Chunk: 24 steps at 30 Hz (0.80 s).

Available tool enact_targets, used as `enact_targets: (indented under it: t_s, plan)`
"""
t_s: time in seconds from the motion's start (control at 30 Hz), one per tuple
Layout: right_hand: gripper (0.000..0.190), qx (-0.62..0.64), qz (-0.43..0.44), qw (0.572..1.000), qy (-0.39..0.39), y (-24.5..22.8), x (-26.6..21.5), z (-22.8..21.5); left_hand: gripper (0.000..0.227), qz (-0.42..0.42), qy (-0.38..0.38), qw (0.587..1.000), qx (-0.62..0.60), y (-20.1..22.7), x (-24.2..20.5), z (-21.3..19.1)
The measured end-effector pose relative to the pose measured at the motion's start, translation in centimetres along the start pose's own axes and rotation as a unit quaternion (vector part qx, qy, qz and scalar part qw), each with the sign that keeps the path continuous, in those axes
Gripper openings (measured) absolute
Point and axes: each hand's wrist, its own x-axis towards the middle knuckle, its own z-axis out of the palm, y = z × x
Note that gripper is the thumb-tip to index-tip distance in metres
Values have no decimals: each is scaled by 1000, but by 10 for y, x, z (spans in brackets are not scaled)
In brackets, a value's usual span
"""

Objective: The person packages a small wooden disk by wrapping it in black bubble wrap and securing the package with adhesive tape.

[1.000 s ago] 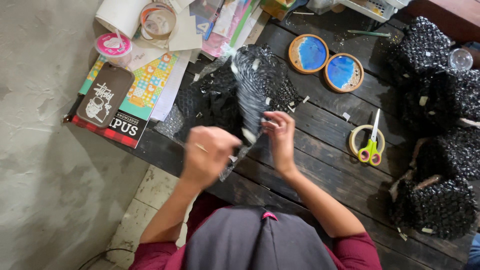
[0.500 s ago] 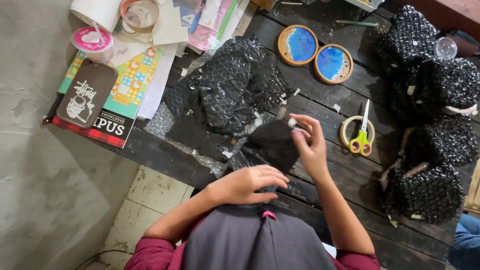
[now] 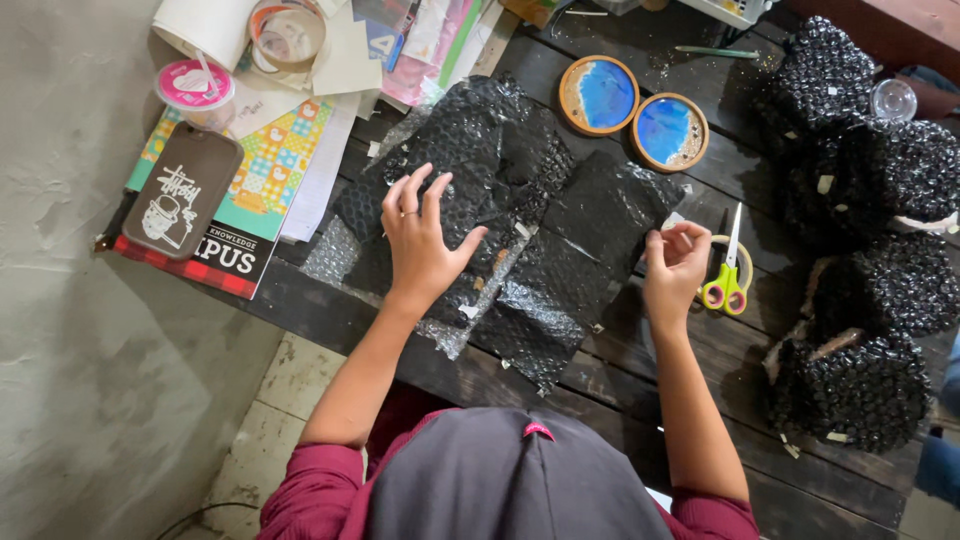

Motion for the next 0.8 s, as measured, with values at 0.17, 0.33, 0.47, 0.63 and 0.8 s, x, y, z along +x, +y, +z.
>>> enact_targets:
  t_s: [0.17, 0.33, 0.47, 0.63, 0.8]
  plan:
    - [38, -134, -178, 974, 49, -59, -8, 31, 58, -2, 34, 997, -67, -10, 0, 4]
    - [21, -174, -289, 935, -113, -98, -25, 86, 43, 2, 71, 989, -131, -5, 5, -1]
    - [21, -189, -318, 908, -196, -77, -39, 115, 32, 1, 93, 986, -139, -8, 5, -2]
    - [24, -216, -315, 901, -207, -73, -42, 115, 10, -4, 116, 982, -148, -10, 6, -5]
    - [23, -232, -305, 897, -219, -70, -42, 115, 6, -36, 167, 965, -200, -11, 10, -9]
